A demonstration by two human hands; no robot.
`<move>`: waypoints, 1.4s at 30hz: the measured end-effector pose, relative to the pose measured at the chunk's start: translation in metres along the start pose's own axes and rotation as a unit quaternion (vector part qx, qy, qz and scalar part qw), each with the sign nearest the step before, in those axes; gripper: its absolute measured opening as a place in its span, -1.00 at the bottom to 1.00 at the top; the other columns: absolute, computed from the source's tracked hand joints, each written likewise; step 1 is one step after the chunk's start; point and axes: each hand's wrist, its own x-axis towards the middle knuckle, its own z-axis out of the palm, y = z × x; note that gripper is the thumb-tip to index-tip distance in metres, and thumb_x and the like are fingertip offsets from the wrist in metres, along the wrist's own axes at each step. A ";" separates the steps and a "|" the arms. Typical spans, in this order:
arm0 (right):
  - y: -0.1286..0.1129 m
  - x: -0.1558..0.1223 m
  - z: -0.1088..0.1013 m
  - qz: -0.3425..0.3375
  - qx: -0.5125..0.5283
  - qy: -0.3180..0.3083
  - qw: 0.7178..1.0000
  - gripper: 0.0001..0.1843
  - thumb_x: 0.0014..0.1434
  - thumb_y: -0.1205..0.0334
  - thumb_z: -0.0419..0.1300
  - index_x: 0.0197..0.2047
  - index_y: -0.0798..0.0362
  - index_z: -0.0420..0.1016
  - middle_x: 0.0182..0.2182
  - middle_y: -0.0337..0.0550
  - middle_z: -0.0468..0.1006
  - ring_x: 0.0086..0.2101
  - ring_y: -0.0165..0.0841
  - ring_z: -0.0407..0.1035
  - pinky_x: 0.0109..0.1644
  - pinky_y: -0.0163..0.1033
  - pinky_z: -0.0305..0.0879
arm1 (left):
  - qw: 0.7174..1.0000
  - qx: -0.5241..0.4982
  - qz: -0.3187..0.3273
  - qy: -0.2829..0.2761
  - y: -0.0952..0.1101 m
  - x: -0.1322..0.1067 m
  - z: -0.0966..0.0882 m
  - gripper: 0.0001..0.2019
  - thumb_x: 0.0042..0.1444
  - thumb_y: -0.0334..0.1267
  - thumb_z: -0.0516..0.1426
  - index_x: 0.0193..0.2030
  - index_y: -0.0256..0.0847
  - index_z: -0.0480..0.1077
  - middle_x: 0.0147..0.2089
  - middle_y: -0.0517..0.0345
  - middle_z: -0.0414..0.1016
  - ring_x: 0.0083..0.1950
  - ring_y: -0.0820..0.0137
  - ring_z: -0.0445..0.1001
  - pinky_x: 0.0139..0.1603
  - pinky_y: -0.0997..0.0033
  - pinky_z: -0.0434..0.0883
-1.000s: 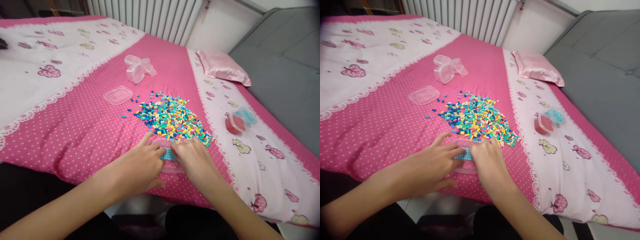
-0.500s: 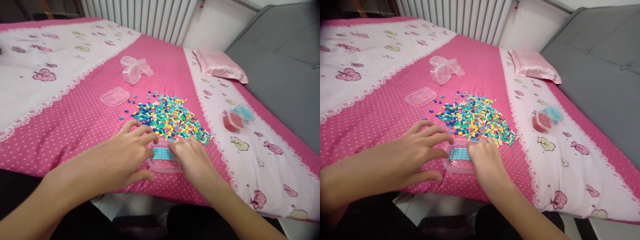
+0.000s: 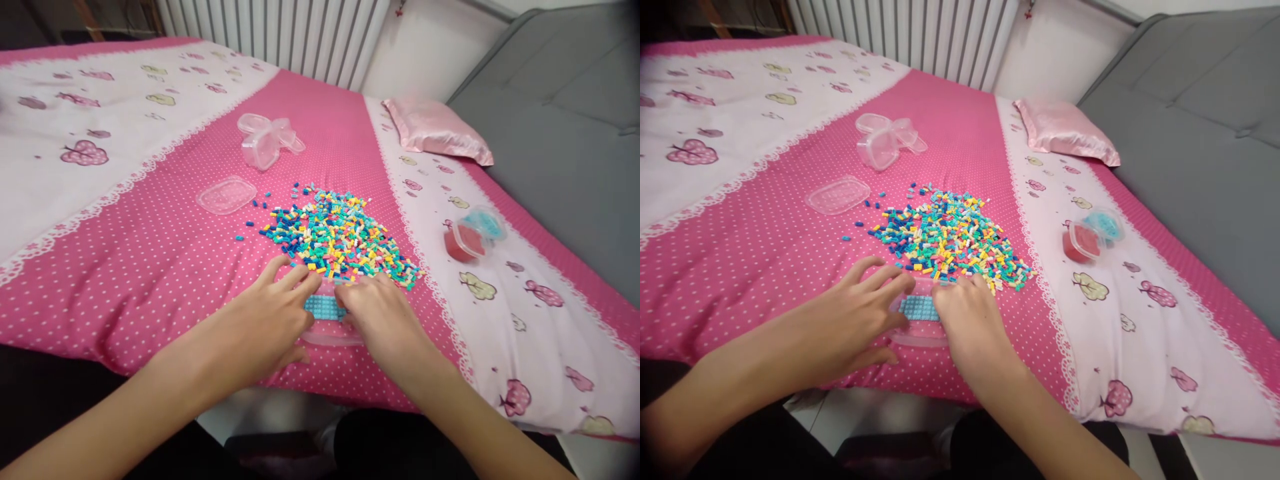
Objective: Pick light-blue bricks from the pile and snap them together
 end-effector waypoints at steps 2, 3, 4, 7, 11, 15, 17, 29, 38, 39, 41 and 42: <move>0.000 0.000 0.001 0.000 0.000 0.005 1.000 -0.80 0.31 0.43 0.26 -0.33 0.00 0.63 -0.36 -0.09 0.68 -0.25 -0.19 0.53 -0.25 -0.14 0.08 | 1.000 0.006 -0.003 -0.004 0.000 0.001 0.000 -0.60 0.03 0.16 0.41 -0.19 -0.12 0.67 0.15 -0.11 0.52 0.24 -0.02 0.39 0.35 -0.18 0.24; 0.000 0.000 0.001 0.000 0.000 0.007 1.000 -0.79 0.31 0.44 0.26 -0.33 0.00 0.63 -0.37 -0.09 0.68 -0.25 -0.19 0.52 -0.25 -0.14 0.08 | 1.000 0.007 -0.003 -0.004 0.000 0.002 0.000 -0.60 0.03 0.17 0.41 -0.19 -0.12 0.67 0.14 -0.11 0.51 0.23 -0.02 0.39 0.34 -0.18 0.25; 0.000 0.000 0.001 0.001 0.000 0.010 1.000 -0.78 0.31 0.45 0.25 -0.33 0.01 0.63 -0.37 -0.08 0.68 -0.26 -0.20 0.52 -0.26 -0.14 0.07 | 1.000 0.008 -0.003 -0.001 0.000 0.002 0.000 -0.60 0.03 0.17 0.40 -0.19 -0.12 0.67 0.13 -0.10 0.51 0.22 -0.01 0.39 0.34 -0.17 0.25; 0.000 0.001 0.002 0.000 0.000 0.015 1.000 -0.76 0.31 0.47 0.23 -0.34 0.01 0.63 -0.38 -0.09 0.67 -0.26 -0.20 0.51 -0.25 -0.14 0.07 | 1.000 0.008 -0.001 0.010 -0.001 0.002 0.000 -0.60 0.03 0.18 0.40 -0.21 -0.12 0.66 0.10 -0.08 0.50 0.20 0.00 0.40 0.33 -0.16 0.24; 0.000 0.001 0.004 -0.002 0.000 0.019 1.000 -0.75 0.30 0.47 0.23 -0.36 0.02 0.62 -0.39 -0.08 0.67 -0.28 -0.20 0.51 -0.27 -0.13 0.04 | 1.000 0.009 0.001 0.011 -0.001 0.001 -0.001 -0.61 0.02 0.17 0.41 -0.22 -0.10 0.66 0.06 -0.04 0.50 0.18 0.02 0.40 0.31 -0.14 0.25; 0.000 0.000 0.003 -0.005 0.002 0.022 1.000 -0.76 0.30 0.47 0.24 -0.37 0.02 0.61 -0.40 -0.08 0.67 -0.29 -0.20 0.51 -0.28 -0.13 0.02 | 1.000 0.007 0.005 0.013 -0.001 0.001 -0.001 -0.61 0.03 0.16 0.41 -0.20 -0.10 0.67 0.07 -0.05 0.50 0.17 0.02 0.40 0.31 -0.14 0.25; 0.000 0.001 0.003 -0.007 0.003 0.022 1.000 -0.76 0.29 0.47 0.25 -0.37 0.02 0.61 -0.40 -0.09 0.67 -0.29 -0.20 0.51 -0.27 -0.14 0.03 | 1.000 0.007 0.007 0.015 -0.001 0.001 0.000 -0.61 0.03 0.17 0.41 -0.20 -0.11 0.67 0.08 -0.05 0.50 0.18 0.02 0.39 0.31 -0.13 0.24; 0.001 -0.001 0.008 -0.012 0.010 0.046 0.999 -0.83 0.28 0.42 0.29 -0.35 0.02 0.61 -0.39 -0.11 0.66 -0.27 -0.20 0.50 -0.25 -0.16 0.04 | 1.000 -0.001 0.007 0.021 -0.001 0.000 0.001 -0.63 0.04 0.13 0.42 -0.19 -0.09 0.67 0.09 -0.06 0.50 0.19 0.02 0.38 0.34 -0.18 0.19; -0.001 0.000 -0.002 0.000 0.015 0.032 0.999 -0.85 0.29 0.39 0.31 -0.32 0.00 0.62 -0.40 -0.12 0.67 -0.28 -0.19 0.52 -0.26 -0.14 0.06 | 0.999 -0.031 0.002 0.008 -0.005 -0.005 -0.007 -0.71 0.07 0.09 0.41 -0.20 -0.03 0.66 0.06 -0.03 0.47 0.19 -0.03 0.35 0.28 -0.18 0.20; -0.001 -0.001 -0.004 0.003 0.021 0.024 0.999 -0.85 0.29 0.39 0.32 -0.33 0.00 0.62 -0.40 -0.12 0.67 -0.28 -0.18 0.52 -0.26 -0.14 0.06 | 0.999 -0.041 0.004 0.016 -0.007 -0.007 -0.008 -0.72 0.08 0.09 0.40 -0.20 -0.01 0.66 0.05 -0.01 0.47 0.18 -0.02 0.35 0.27 -0.16 0.21; 0.000 -0.002 -0.007 0.014 0.040 0.008 0.999 -0.86 0.25 0.39 0.36 -0.34 0.00 0.61 -0.41 -0.13 0.66 -0.27 -0.17 0.52 -0.25 -0.14 0.08 | 0.997 -0.062 0.008 0.033 -0.013 -0.011 -0.012 -0.73 0.11 0.10 0.38 -0.18 0.02 0.65 0.02 0.03 0.45 0.15 0.02 0.35 0.24 -0.12 0.23; 0.001 -0.002 -0.008 0.022 0.053 0.004 0.998 -0.87 0.22 0.39 0.38 -0.34 0.00 0.61 -0.41 -0.14 0.65 -0.28 -0.17 0.52 -0.24 -0.14 0.10 | 0.997 -0.072 0.008 0.039 -0.016 -0.013 -0.014 -0.74 0.13 0.10 0.37 -0.17 0.03 0.64 0.01 0.05 0.45 0.14 0.04 0.36 0.22 -0.11 0.23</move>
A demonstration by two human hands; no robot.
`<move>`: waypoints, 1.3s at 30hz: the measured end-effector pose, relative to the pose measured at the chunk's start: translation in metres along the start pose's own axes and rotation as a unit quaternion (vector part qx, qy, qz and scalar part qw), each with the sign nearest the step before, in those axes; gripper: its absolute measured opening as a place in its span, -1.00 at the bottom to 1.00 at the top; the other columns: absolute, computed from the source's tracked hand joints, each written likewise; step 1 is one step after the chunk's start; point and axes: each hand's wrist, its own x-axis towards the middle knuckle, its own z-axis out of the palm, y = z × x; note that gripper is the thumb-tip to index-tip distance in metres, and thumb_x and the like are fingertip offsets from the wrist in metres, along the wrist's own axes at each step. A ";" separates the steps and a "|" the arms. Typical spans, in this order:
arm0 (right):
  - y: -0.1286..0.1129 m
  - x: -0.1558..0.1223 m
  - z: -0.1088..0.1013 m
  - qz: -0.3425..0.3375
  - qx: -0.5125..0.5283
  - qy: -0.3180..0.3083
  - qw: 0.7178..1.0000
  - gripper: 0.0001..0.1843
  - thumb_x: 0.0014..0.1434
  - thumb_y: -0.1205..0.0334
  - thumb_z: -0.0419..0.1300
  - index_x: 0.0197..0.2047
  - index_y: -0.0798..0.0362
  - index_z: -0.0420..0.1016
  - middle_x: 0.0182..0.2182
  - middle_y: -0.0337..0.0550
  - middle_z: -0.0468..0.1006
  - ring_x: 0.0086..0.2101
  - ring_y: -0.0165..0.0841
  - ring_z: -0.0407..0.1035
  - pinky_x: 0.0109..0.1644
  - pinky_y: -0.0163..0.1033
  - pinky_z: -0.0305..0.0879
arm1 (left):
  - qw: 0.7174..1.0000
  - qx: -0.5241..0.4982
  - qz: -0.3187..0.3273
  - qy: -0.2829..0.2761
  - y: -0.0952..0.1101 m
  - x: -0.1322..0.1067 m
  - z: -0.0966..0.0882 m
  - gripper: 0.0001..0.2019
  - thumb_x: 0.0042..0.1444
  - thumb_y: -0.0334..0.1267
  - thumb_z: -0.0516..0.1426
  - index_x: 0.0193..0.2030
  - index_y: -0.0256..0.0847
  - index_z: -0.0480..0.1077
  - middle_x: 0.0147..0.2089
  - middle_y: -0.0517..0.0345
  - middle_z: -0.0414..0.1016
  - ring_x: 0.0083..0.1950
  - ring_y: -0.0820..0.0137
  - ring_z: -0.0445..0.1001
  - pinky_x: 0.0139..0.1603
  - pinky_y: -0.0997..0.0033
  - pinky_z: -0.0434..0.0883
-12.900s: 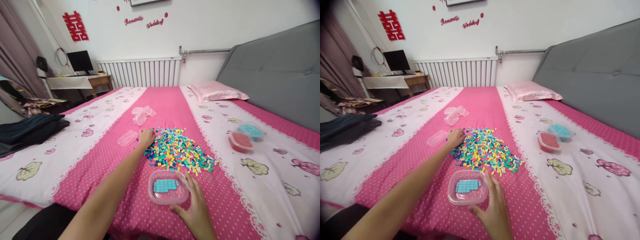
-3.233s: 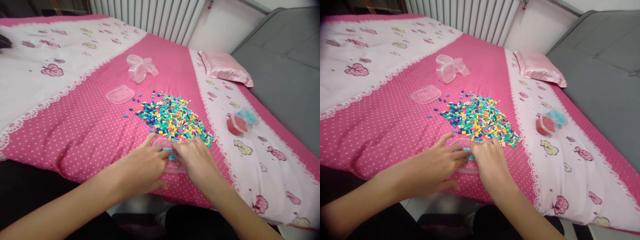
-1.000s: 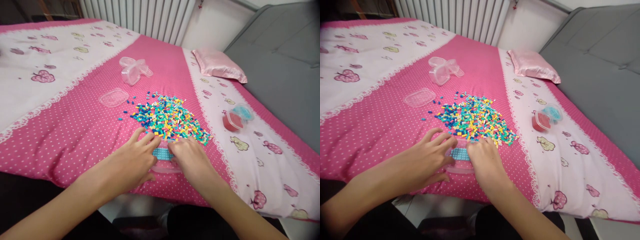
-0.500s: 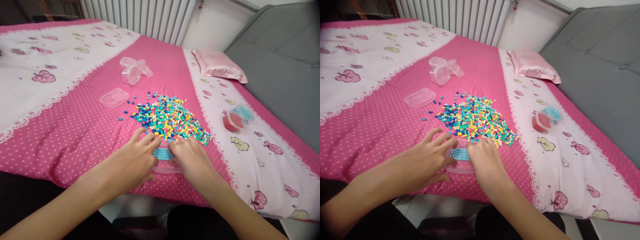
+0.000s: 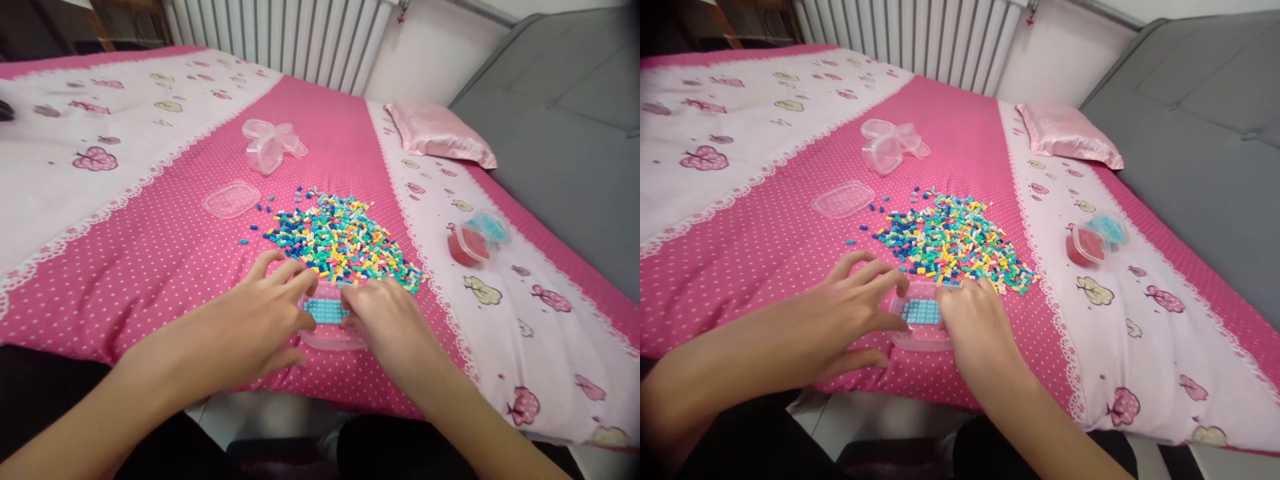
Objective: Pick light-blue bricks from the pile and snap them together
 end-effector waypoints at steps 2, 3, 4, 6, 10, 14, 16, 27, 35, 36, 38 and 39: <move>0.005 -0.003 -0.002 0.015 0.046 0.014 0.999 -0.88 0.20 0.38 0.40 -0.34 0.00 0.60 -0.39 -0.15 0.65 -0.28 -0.18 0.50 -0.22 -0.14 0.16 | 1.000 -0.013 -0.005 0.007 -0.006 -0.004 -0.007 -0.75 0.17 0.09 0.34 -0.13 0.05 0.64 0.03 0.06 0.43 0.12 0.08 0.36 0.22 -0.10 0.24; 0.009 -0.006 -0.002 0.017 0.083 0.038 0.996 -0.90 0.21 0.37 0.39 -0.32 0.00 0.60 -0.37 -0.17 0.65 -0.28 -0.19 0.50 -0.19 -0.15 0.20 | 1.000 -0.017 -0.011 0.008 -0.008 -0.005 -0.011 -0.75 0.19 0.07 0.33 -0.09 0.06 0.63 0.05 0.05 0.43 0.13 0.08 0.36 0.22 -0.10 0.25; 0.015 -0.009 0.000 0.013 0.128 0.074 0.989 -0.92 0.25 0.34 0.37 -0.29 -0.01 0.60 -0.34 -0.18 0.65 -0.26 -0.20 0.49 -0.15 -0.14 0.23 | 1.000 -0.022 -0.017 0.008 -0.011 -0.007 -0.015 -0.74 0.21 0.05 0.33 -0.03 0.06 0.62 0.08 0.04 0.42 0.15 0.07 0.35 0.23 -0.09 0.26; 0.028 -0.017 0.010 -0.004 0.225 0.179 0.958 -0.95 0.34 0.23 0.29 -0.19 -0.03 0.59 -0.25 -0.19 0.66 -0.17 -0.22 0.49 -0.06 -0.14 0.30 | 0.999 -0.041 -0.023 0.002 -0.018 -0.009 -0.022 -0.65 0.24 0.03 0.31 0.14 0.09 0.55 0.12 0.02 0.41 0.20 0.08 0.34 0.26 -0.06 0.27; 0.056 -0.031 0.058 0.051 0.250 0.398 0.881 -0.80 0.43 0.13 0.15 -0.10 -0.03 0.58 -0.15 -0.09 0.61 -0.06 -0.17 0.44 0.06 -0.06 0.31 | 0.994 -0.099 -0.049 -0.005 -0.042 -0.010 -0.017 -0.53 0.39 0.07 0.14 0.36 0.07 0.34 0.23 0.01 0.39 0.24 0.16 0.37 0.29 0.06 0.33; 0.068 -0.031 0.118 0.109 0.198 0.470 0.853 -0.71 0.45 0.15 0.04 -0.08 0.01 0.59 -0.19 -0.05 0.55 -0.11 -0.14 0.40 0.04 0.00 0.27 | 0.971 -0.044 -0.210 0.107 -0.078 -0.006 0.021 -0.47 0.46 -0.08 0.03 0.48 -0.13 0.12 0.33 -0.11 0.34 0.34 0.14 0.33 0.36 0.01 0.29; 0.069 -0.027 0.135 0.113 0.196 0.477 0.849 -0.70 0.44 0.14 0.04 -0.08 0.02 0.59 -0.18 -0.04 0.54 -0.09 -0.12 0.40 0.06 0.04 0.23 | 0.958 -0.012 -0.257 0.129 -0.090 -0.003 0.043 -0.50 0.46 -0.19 -0.01 0.46 -0.26 0.14 0.31 -0.22 0.35 0.33 0.07 0.32 0.34 -0.07 0.29; 0.066 -0.019 0.141 0.122 0.176 0.456 0.864 -0.69 0.44 0.13 0.03 0.01 0.02 0.56 -0.04 0.05 0.47 0.04 -0.05 0.36 0.18 0.18 0.20 | 0.937 0.055 -0.315 0.140 -0.102 0.019 0.066 -0.60 0.38 -0.12 0.20 0.27 -0.19 0.39 0.31 -0.06 0.43 0.28 0.12 0.46 0.30 -0.13 0.43; 0.066 -0.012 0.146 0.141 0.164 0.453 0.865 -0.69 0.43 0.10 0.04 0.05 0.04 0.52 0.06 0.12 0.44 0.16 0.02 0.27 0.27 0.27 0.19 | 0.933 0.065 -0.346 0.069 -0.143 0.080 0.055 -0.65 0.38 -0.11 0.20 0.21 -0.20 0.43 0.23 -0.05 0.48 0.15 0.20 0.53 0.15 0.01 0.55; 0.067 -0.012 0.147 0.142 0.163 0.452 0.865 -0.69 0.44 0.11 0.04 0.05 0.05 0.52 0.07 0.13 0.44 0.15 0.01 0.27 0.27 0.27 0.20 | 0.933 0.068 -0.349 0.058 -0.146 0.084 0.054 -0.65 0.38 -0.11 0.20 0.21 -0.20 0.43 0.22 -0.05 0.48 0.14 0.20 0.53 0.14 0.01 0.55; 0.067 -0.011 0.148 0.141 0.164 0.450 0.867 -0.68 0.44 0.12 0.03 0.05 0.07 0.52 0.07 0.14 0.44 0.15 0.00 0.27 0.27 0.25 0.21 | 0.931 0.072 -0.355 0.042 -0.149 0.088 0.054 -0.64 0.37 -0.11 0.21 0.21 -0.20 0.42 0.21 -0.05 0.49 0.14 0.19 0.53 0.13 0.01 0.56; 0.066 -0.010 0.148 0.140 0.165 0.449 0.867 -0.68 0.45 0.12 0.03 0.05 0.09 0.52 0.06 0.15 0.45 0.15 0.00 0.28 0.27 0.24 0.21 | 0.930 0.074 -0.358 0.037 -0.149 0.088 0.054 -0.64 0.37 -0.11 0.21 0.21 -0.21 0.42 0.21 -0.05 0.49 0.14 0.18 0.53 0.13 0.01 0.56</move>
